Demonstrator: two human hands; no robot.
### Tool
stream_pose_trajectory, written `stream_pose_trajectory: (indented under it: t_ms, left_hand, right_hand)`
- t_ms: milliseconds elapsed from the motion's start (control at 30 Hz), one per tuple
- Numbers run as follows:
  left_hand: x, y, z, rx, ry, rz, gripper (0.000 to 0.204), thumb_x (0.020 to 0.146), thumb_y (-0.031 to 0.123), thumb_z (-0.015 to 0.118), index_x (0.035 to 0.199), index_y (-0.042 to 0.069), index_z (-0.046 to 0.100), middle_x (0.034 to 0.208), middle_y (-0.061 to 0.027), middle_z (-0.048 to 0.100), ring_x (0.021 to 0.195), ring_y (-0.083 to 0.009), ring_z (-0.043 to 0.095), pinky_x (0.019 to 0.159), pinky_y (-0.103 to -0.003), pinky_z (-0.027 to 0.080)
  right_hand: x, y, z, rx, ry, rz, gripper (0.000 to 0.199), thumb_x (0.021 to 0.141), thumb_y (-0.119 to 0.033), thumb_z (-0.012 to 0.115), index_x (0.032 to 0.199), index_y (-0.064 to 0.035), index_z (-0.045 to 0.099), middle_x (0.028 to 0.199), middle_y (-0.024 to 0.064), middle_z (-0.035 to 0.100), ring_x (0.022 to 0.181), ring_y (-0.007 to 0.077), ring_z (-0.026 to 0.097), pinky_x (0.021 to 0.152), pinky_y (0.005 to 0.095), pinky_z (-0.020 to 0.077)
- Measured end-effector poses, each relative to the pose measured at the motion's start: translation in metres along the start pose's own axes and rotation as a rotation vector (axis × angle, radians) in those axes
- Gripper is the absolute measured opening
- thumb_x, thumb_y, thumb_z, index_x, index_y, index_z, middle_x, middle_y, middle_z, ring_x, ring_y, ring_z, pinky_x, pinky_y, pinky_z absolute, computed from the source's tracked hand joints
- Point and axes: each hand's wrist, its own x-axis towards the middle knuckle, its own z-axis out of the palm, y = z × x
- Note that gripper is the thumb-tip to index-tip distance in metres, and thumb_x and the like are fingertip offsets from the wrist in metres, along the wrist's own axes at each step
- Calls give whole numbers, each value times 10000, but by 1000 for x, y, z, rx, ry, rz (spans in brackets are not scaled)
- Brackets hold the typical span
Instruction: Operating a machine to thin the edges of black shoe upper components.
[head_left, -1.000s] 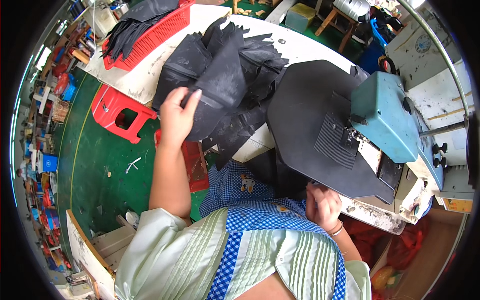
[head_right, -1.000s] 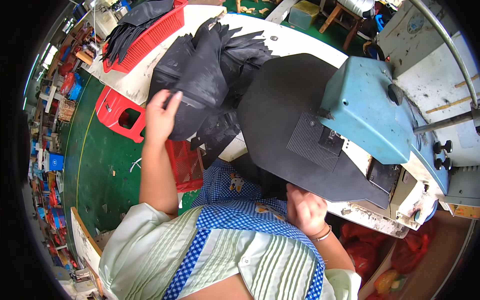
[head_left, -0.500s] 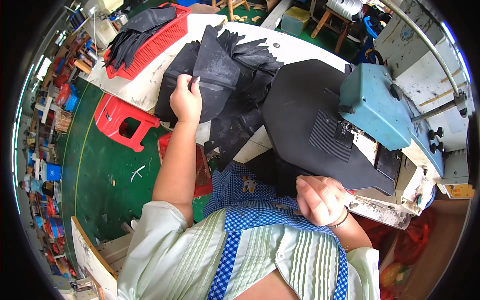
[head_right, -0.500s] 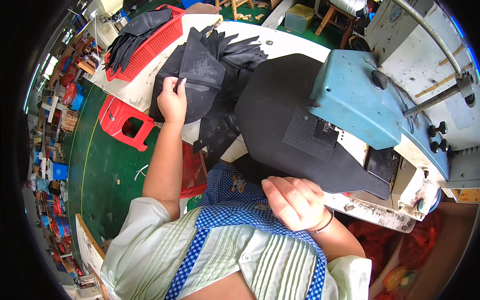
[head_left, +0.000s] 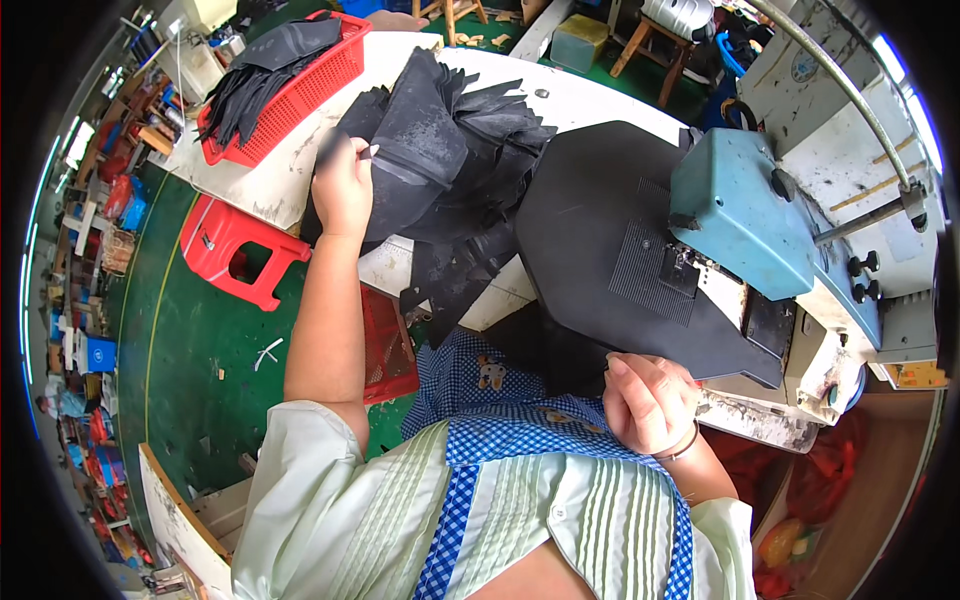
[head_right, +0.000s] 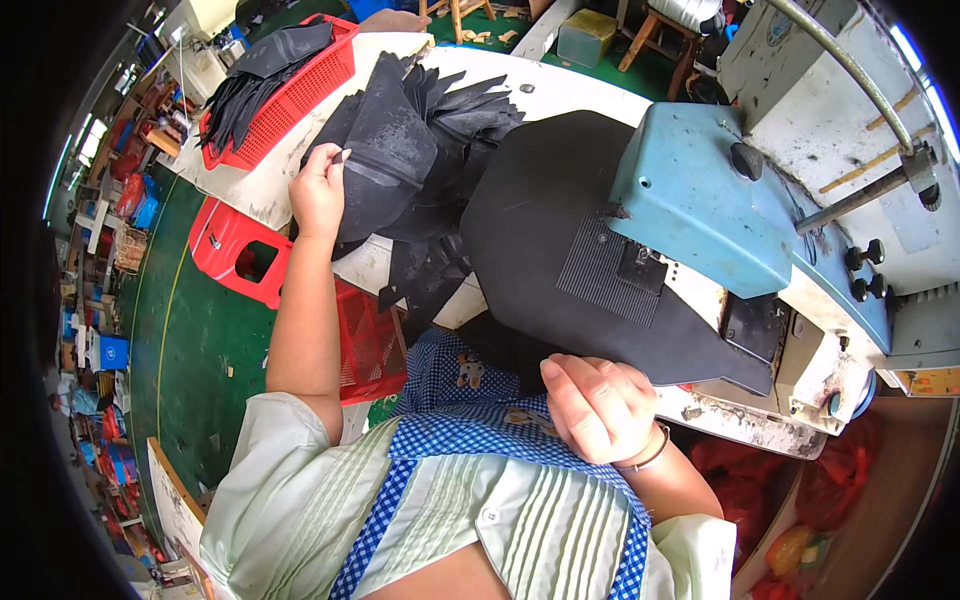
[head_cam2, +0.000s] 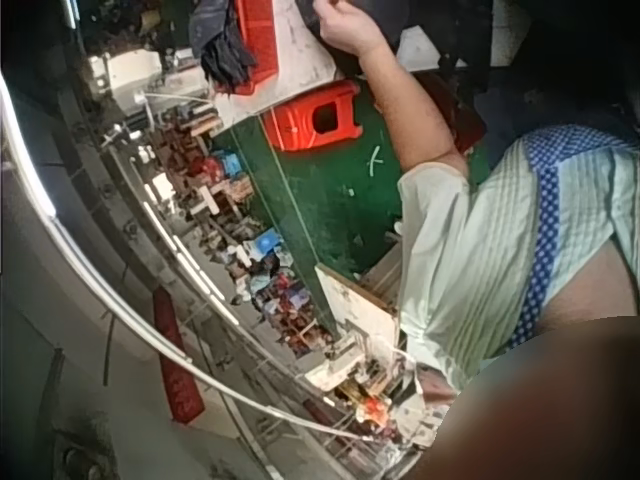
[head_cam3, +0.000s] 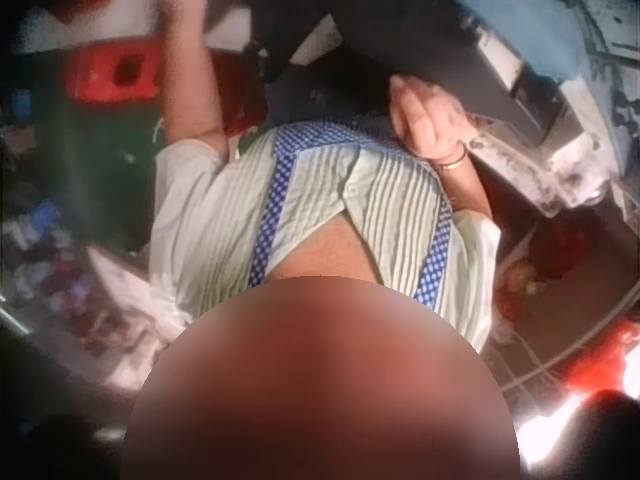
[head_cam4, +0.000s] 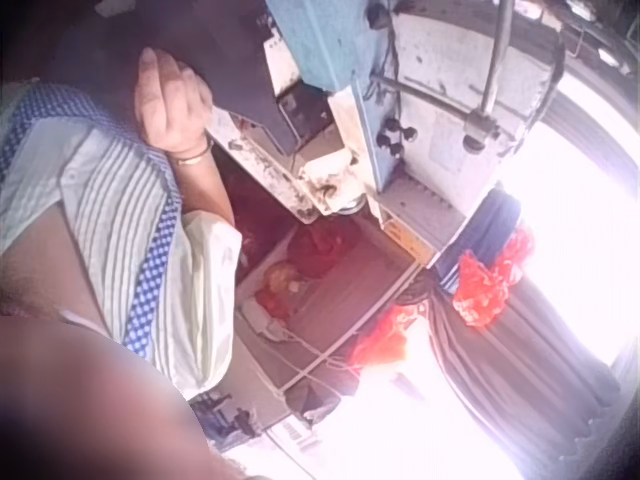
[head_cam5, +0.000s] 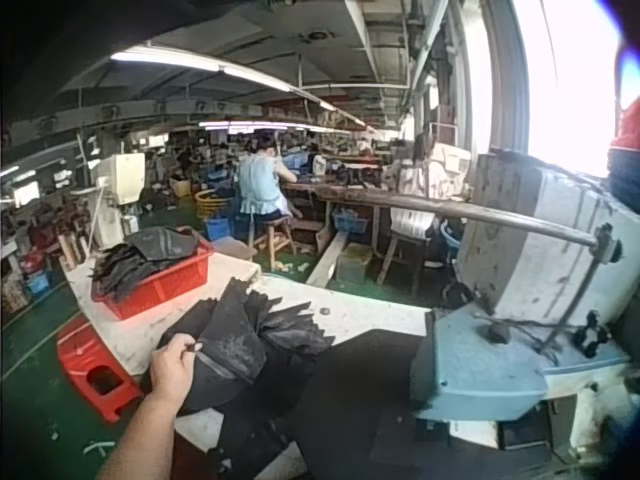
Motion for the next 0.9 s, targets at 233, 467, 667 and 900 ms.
stream_pose_trajectory:
  t_ms: [233,467,667,900]
  left_hand:
    - [-7,13,13,301,-106,82,628,792,265,873,1303,63,569,1099,-139,681,1064,-343,652,928,-442,518]
    - [-1,5,26,36,5,-39,237,832,192,835,929,113,634,775,-134,698,738,-376,697,646,-477,531]
    - [17,23,1,103,301,429,179,913,104,751,984,36,601,916,-182,705,806,-375,711,745,-461,566]
    - [-2,127,-59,-418,193,144,136,1027,66,633,1024,25,504,711,-20,501,618,-98,474,575,-280,428]
  right_hand:
    - [-2,-1,-1,-8,-5,-1,411,736,97,707,1144,50,676,956,142,721,705,213,692,594,293,557]
    - [-3,-3,-1,-28,-20,13,429,729,92,708,1155,52,673,964,146,723,716,212,693,582,296,541]
    - [-1,-4,0,-20,-30,8,435,731,94,712,1163,52,673,958,143,721,723,211,694,594,302,555]
    - [6,3,2,-69,90,-46,468,728,62,775,1182,-8,685,1073,207,690,791,274,698,620,330,570]
